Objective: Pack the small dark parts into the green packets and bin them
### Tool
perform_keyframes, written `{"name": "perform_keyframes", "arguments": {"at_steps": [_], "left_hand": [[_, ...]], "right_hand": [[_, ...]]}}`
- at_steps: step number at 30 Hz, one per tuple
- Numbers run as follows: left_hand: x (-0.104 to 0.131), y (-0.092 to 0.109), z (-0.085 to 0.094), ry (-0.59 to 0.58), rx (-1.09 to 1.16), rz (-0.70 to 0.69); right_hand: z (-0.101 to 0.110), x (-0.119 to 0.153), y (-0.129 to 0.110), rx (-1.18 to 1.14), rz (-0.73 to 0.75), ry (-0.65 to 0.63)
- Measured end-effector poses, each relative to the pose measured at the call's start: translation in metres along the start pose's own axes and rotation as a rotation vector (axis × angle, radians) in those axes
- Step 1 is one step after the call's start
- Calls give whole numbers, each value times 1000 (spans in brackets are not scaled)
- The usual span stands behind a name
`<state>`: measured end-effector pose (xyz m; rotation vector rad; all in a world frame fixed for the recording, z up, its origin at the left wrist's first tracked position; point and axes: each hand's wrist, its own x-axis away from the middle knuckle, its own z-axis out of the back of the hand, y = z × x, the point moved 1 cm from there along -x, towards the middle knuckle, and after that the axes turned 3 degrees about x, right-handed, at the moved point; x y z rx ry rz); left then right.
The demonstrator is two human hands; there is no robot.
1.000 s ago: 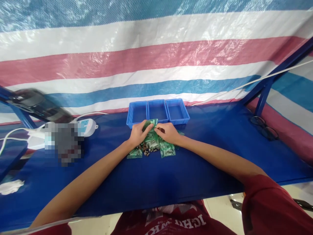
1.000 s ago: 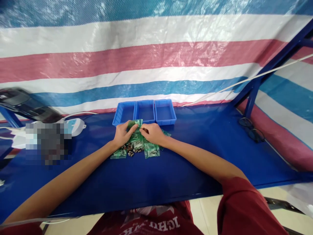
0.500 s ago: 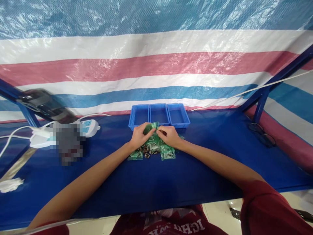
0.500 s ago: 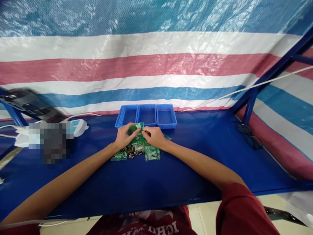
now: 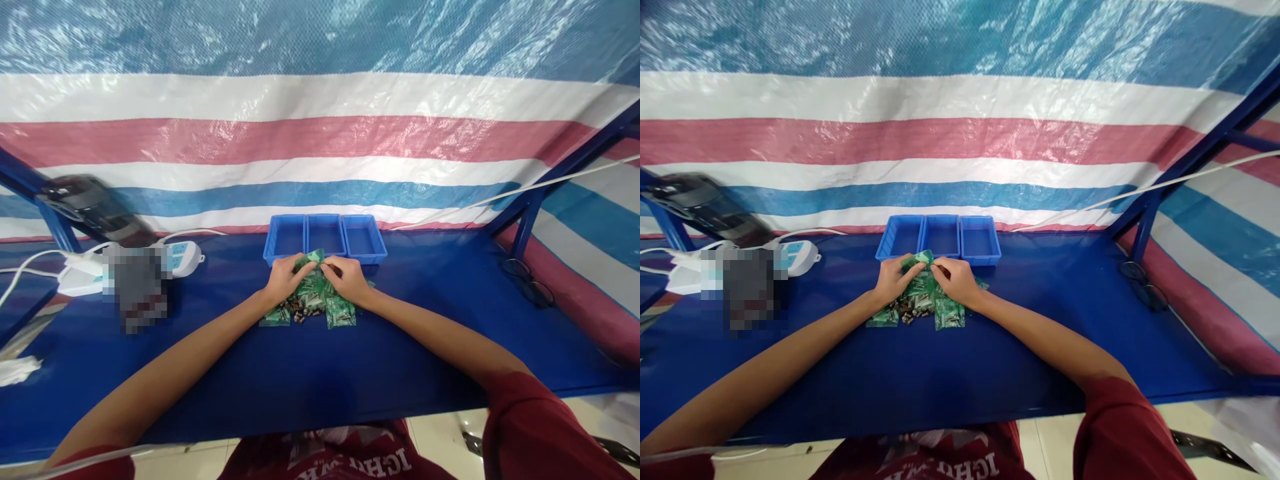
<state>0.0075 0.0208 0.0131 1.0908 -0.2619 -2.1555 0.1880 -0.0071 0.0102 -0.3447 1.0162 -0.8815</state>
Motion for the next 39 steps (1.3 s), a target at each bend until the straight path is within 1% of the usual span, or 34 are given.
{"name": "perform_keyframes", "arguments": {"at_steps": [4,9,13,17,26,29,36,39], "left_hand": [[0,1,2,-26,26,11],[0,5,4,-45,95,19],[0,4,3,-49,65,14],[1,2,2,-3,-7,-15],[1,5,4,35,33,-79],[0,6,3,26,47,-96],[-2,8,3,5,43,-74],[-3,9,3,-3,59,-97]], "right_hand": [[-1,0,0,-10,21,20],[0,0,0,-4,10,26],[1,0,-1,-12,4,30],[0,1,-1,-31,12,20],[-3,0,2,-20,39,-1],[-2,0,2,-8,36,-4],[-1,0,2,12,38,-10],[0,0,4,27,34,-11]]}}
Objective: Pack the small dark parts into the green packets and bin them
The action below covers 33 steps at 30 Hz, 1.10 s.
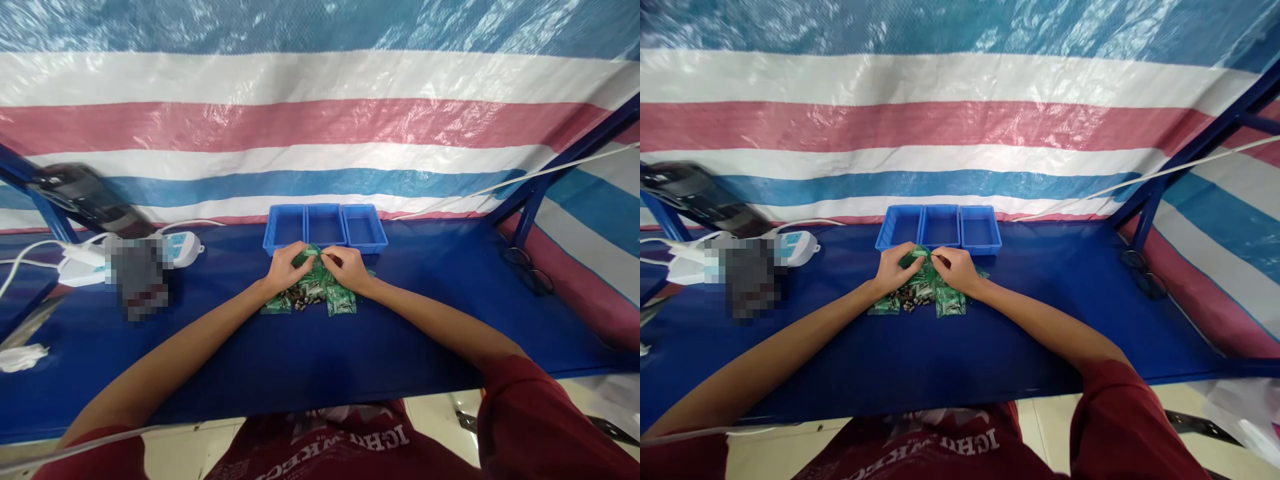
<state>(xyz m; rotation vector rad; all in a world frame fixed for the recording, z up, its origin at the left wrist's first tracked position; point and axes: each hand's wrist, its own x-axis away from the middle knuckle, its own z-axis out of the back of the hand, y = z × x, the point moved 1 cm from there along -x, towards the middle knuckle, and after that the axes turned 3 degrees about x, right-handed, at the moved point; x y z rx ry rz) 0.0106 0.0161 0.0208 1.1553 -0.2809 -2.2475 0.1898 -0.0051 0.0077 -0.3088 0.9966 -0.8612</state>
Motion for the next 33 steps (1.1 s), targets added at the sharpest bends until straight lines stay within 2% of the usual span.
{"name": "perform_keyframes", "arguments": {"at_steps": [15,33], "left_hand": [[2,-2,-1,-47,2,36],[3,-2,1,-38,8,28]], "right_hand": [[1,0,-2,-26,-31,-16],[-1,0,-2,-46,-17,4]]}}
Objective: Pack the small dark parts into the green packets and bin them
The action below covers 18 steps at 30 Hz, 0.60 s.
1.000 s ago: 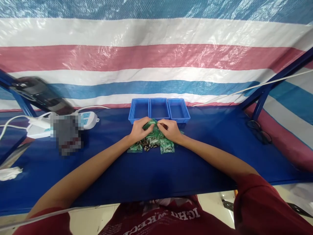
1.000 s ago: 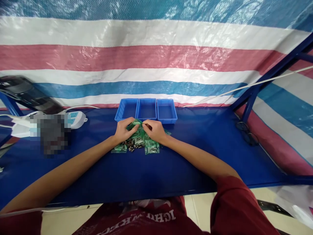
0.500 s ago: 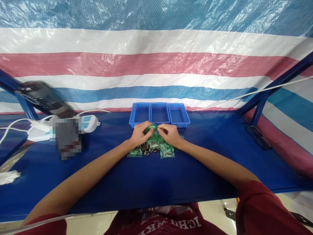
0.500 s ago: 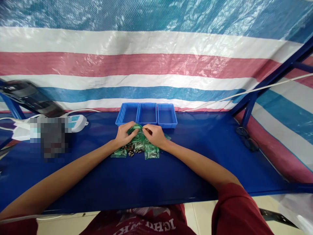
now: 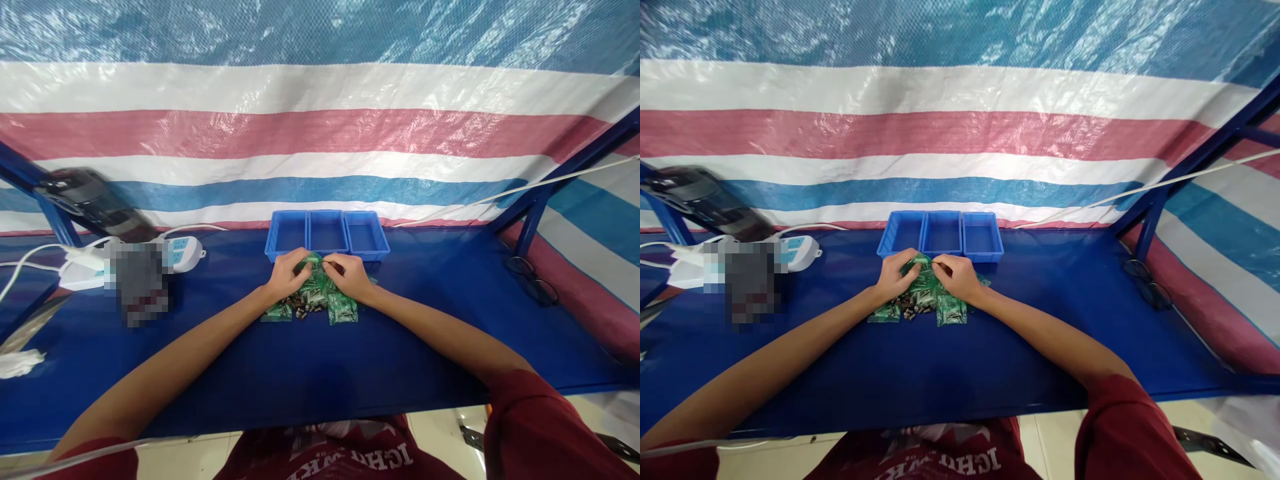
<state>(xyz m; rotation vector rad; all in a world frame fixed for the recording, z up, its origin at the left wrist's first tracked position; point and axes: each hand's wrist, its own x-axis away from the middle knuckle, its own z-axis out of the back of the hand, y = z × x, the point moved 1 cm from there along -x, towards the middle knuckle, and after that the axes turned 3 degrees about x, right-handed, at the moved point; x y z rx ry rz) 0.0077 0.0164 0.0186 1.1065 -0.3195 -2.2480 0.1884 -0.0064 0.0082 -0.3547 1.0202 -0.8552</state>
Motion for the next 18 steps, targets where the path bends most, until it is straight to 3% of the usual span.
{"name": "perform_keyframes", "arguments": {"at_steps": [18], "left_hand": [[2,-4,-3,88,-34,5]], "right_hand": [[1,0,0,7,-34,-1]]}}
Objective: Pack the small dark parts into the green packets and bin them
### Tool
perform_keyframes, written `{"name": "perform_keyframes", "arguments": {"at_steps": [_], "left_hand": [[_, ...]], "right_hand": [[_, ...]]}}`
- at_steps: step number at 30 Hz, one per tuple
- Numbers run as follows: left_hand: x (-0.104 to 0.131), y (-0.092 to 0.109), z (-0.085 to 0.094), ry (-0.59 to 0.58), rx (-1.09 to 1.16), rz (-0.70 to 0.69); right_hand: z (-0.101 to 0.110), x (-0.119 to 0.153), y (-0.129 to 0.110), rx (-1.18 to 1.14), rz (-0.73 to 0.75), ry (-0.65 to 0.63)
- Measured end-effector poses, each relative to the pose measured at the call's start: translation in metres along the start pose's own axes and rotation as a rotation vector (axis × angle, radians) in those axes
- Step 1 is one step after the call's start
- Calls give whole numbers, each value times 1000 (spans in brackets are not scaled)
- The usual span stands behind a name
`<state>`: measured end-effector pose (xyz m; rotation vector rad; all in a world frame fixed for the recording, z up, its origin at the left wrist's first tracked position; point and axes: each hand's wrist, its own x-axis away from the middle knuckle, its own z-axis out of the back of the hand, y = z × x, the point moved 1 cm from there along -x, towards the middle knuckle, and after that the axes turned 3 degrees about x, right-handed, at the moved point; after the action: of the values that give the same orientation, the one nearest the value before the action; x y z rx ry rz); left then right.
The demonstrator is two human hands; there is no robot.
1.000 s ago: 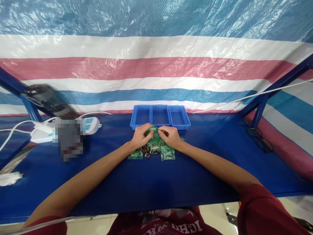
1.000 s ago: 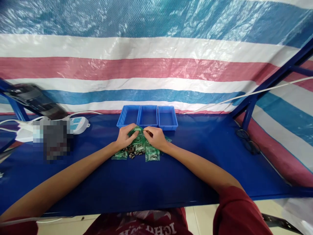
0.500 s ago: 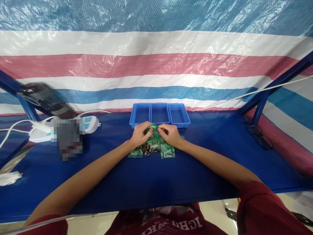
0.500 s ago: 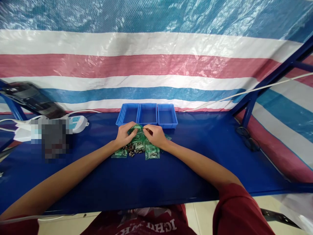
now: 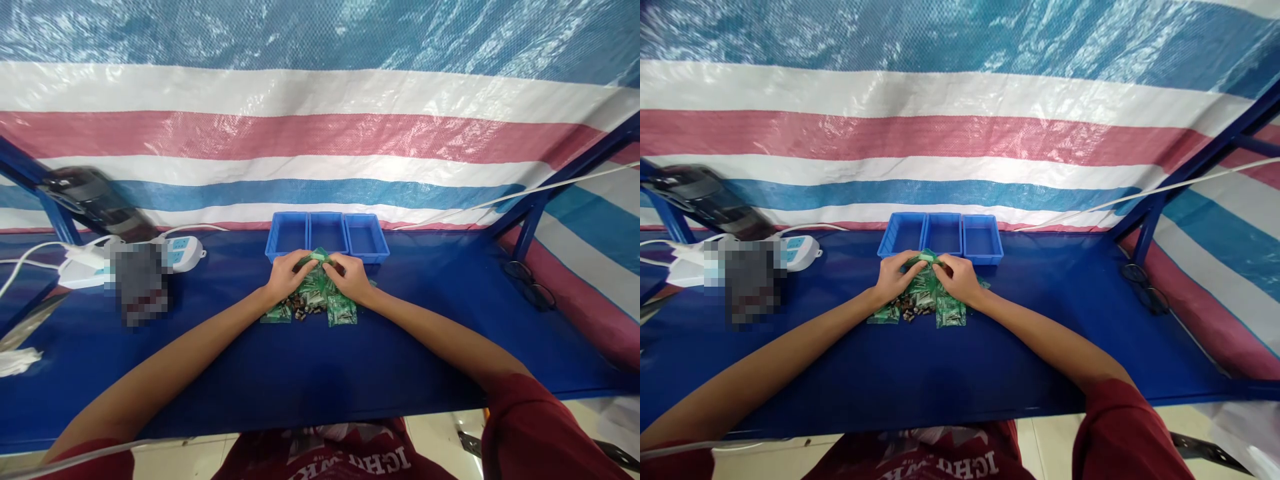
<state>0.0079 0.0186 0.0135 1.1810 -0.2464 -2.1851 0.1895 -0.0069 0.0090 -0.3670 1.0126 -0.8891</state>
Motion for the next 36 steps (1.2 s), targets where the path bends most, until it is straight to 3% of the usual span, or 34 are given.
{"name": "perform_keyframes", "arguments": {"at_steps": [4,14,21,25,31,33,36], "left_hand": [[1,-2,0,-7,-81,25],[0,0,1,-23,-18,-15],[4,-2,1,-30,66,30],[6,-4,-1,55,193,50],[5,-4,-2,136,275,34],[5,-4,-2,140,280,39],[6,-4,-1,129,269,40]], "right_hand": [[0,1,-1,-14,-15,17],[1,-1,-2,-46,-27,34],[3,-6,-6,-16,1,3],[9,-14,-7,-107,-162,46],[25,-34,-3,-580,-491,86],[32,-39,-2,-597,-504,83],[38,-40,-4,-407,-422,-92]]}}
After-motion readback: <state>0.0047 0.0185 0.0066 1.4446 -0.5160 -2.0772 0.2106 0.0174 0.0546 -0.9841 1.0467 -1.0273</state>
